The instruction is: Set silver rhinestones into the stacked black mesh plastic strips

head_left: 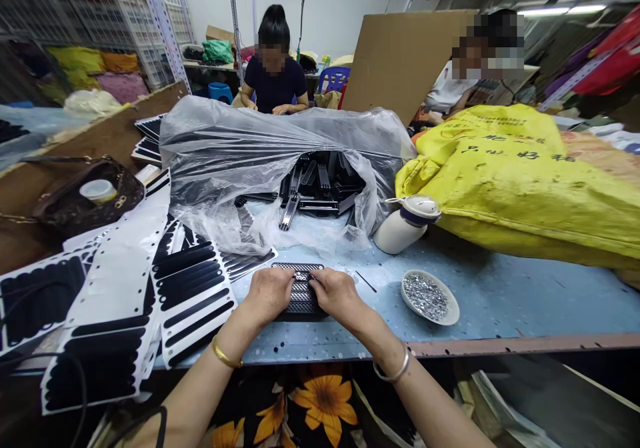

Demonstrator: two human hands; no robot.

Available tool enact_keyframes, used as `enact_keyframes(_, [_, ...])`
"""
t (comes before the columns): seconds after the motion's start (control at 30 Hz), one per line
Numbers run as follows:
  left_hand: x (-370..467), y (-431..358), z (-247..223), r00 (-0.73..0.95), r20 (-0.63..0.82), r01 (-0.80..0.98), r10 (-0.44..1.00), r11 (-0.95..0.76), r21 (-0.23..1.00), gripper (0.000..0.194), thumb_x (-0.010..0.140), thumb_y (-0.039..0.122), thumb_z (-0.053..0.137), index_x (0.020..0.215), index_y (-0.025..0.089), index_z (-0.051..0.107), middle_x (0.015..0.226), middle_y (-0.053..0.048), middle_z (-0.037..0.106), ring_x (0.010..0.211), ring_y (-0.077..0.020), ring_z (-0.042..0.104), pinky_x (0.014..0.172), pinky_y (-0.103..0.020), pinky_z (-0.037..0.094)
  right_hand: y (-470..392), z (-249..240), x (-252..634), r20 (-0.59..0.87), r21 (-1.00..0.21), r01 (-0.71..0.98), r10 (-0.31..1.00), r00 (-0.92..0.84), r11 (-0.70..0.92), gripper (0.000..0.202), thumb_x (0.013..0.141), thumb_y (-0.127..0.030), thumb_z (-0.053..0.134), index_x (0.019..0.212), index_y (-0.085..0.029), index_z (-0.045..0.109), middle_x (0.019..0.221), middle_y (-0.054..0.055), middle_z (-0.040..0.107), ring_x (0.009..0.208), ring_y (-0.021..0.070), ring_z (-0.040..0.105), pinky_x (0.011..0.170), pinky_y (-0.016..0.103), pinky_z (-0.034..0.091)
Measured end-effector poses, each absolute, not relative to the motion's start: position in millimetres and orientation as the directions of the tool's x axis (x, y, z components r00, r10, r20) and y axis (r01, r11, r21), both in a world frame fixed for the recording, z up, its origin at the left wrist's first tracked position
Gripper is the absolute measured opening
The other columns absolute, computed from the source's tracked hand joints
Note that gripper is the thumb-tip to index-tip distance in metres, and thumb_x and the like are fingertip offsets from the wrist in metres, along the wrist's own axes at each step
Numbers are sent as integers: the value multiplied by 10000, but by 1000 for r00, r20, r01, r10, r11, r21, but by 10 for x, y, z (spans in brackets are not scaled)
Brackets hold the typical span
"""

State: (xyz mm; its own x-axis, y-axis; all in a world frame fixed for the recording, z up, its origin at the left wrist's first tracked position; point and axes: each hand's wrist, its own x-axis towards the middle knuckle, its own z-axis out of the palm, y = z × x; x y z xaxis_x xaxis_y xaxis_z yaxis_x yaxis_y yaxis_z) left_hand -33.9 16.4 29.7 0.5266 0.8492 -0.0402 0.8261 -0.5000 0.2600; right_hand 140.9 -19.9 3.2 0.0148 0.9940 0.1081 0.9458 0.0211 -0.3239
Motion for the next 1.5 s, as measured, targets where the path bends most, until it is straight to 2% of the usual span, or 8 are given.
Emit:
enact_keyframes(0.1, [-349, 148, 268, 523, -49, 824, 851, -491, 283, 263, 968, 241, 447, 984, 181, 702, 992, -87, 734, 968, -253, 685, 790, -333, 462, -140, 1, 1350, 55, -318, 948, 998, -8, 25, 307, 884, -313, 444, 899, -198, 729, 900, 10, 715, 758, 6, 589, 686, 137, 329])
enact_keyframes(0.27, [-347, 151, 220, 517, -46, 820, 855, -479, 314, 259, 975, 271, 462, 938, 179, 701, 965, -71, 735, 947, -241, 684, 771, -322, 446, -124, -55, 1364, 44, -331, 943, 999, -16, 29, 352, 902, -320, 415, 1063, -226, 714, 1006, 13, 723, 853, 7, 625, 749, 116, 384])
enact_keyframes(0.4, [-325, 178, 213, 523, -41, 818, 851, -488, 305, 279, 979, 249, 444, 899, 180, 702, 932, -70, 737, 915, -231, 687, 734, -313, 429, -89, -78, 1371, 52, -339, 939, 998, -42, 58, 349, 904, -326, 417, 996, -222, 738, 959, 9, 730, 816, -3, 621, 733, 100, 379])
enact_keyframes(0.67, [-492, 61, 99, 560, 154, 743, 814, -576, 342, 276, 957, 225, 457, 805, 172, 681, 797, -69, 716, 770, -199, 679, 676, -290, 432, -192, -111, 1474, 121, -335, 938, 991, -55, 93, 364, 914, -313, 398, 951, -190, 738, 897, 22, 730, 765, -9, 623, 720, 82, 402])
enact_keyframes(0.83, [-565, 27, -19, 559, 210, 715, 803, -594, 368, 212, 931, 219, 506, 889, 159, 705, 833, -80, 726, 781, -212, 689, 695, -301, 492, -274, -96, 1552, 151, -321, 942, 987, -49, 96, 302, 876, -299, 479, 1008, -236, 743, 943, -8, 740, 811, 7, 665, 729, 92, 463])
enact_keyframes(0.97, [-629, -22, -66, 550, 348, 686, 759, -648, 331, 274, 929, 191, 491, 1093, 146, 705, 881, -88, 739, 778, -220, 704, 697, -320, 535, -384, -62, 1563, 185, -309, 946, 982, -40, 97, 358, 909, -300, 418, 1090, -240, 721, 986, 0, 737, 851, 14, 683, 760, 98, 490])
enact_keyframes(1.2, [-723, -146, -103, 658, 267, 703, 704, -701, 120, 504, 822, 50, 430, 1244, 174, 676, 718, -70, 694, 648, -239, 682, 587, -338, 539, -542, -133, 1554, 190, -71, 959, 947, -258, 276, 504, 827, -100, 405, 1268, -203, 625, 825, 27, 713, 607, -26, 556, 581, 82, 347])
enact_keyframes(1.5, [-717, -159, -162, 669, 225, 702, 708, -702, 119, 560, 801, 38, 425, 1308, 152, 633, 760, -91, 683, 694, -248, 667, 620, -368, 558, -644, -195, 1791, 200, 50, 965, 944, -262, 257, 544, 767, -55, 416, 1236, -214, 640, 736, 11, 683, 520, -25, 456, 526, 158, 205])
